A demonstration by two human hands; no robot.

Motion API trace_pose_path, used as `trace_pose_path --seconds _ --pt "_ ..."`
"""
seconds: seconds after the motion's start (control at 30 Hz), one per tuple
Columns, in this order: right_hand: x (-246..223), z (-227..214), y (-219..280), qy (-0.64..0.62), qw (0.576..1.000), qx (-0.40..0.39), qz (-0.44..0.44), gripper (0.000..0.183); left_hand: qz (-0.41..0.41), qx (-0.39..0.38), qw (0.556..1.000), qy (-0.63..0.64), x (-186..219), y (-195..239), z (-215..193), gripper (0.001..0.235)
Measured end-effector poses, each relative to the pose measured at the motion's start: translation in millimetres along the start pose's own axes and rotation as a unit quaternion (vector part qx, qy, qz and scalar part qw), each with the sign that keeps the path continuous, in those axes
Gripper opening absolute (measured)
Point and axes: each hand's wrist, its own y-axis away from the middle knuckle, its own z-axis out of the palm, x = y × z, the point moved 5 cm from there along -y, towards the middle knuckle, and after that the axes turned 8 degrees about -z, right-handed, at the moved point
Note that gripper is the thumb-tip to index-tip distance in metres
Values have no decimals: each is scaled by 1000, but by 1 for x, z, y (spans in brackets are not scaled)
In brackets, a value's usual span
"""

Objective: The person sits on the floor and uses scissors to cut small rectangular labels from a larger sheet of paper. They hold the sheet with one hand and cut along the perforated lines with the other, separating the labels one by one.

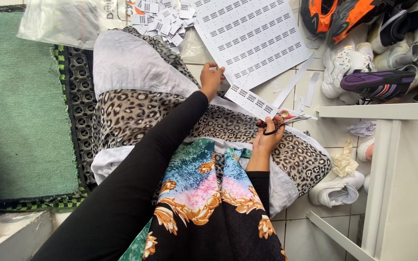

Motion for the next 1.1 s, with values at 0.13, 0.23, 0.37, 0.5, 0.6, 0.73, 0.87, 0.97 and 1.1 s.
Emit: trace_pose_path --seconds 0.13,0.23,0.37,0.5,0.6,0.73,0.87,0.97,1.1 --pt "-22 12 8 -15 999 -23 -18 30 -32 -97 994 -42 27 81 -2 67" --pt "-42 21 17 -23 998 -60 -26 30 11 -162 986 -24 27 120 -3 53" --pt "-44 17 6 -27 994 -89 -57 28 70 -194 978 19 49 154 -4 34" --pt "-37 6 -7 -32 992 -99 -69 29 112 -191 975 22 77 181 0 28" --pt "-33 -1 -17 -20 990 -112 -83 30 100 -204 973 30 73 176 2 27" --pt "-42 6 -9 -3 989 -121 -88 31 78 -233 968 42 71 175 -6 29" --pt "-40 16 1 26 987 -136 -87 32 35 -246 967 45 59 171 -22 31" --pt "-27 19 5 50 984 -154 -81 33 -15 -247 966 70 42 170 -40 30" --pt "1 11 0 95 980 -158 -77 37 -57 -245 964 84 22 160 -57 31"
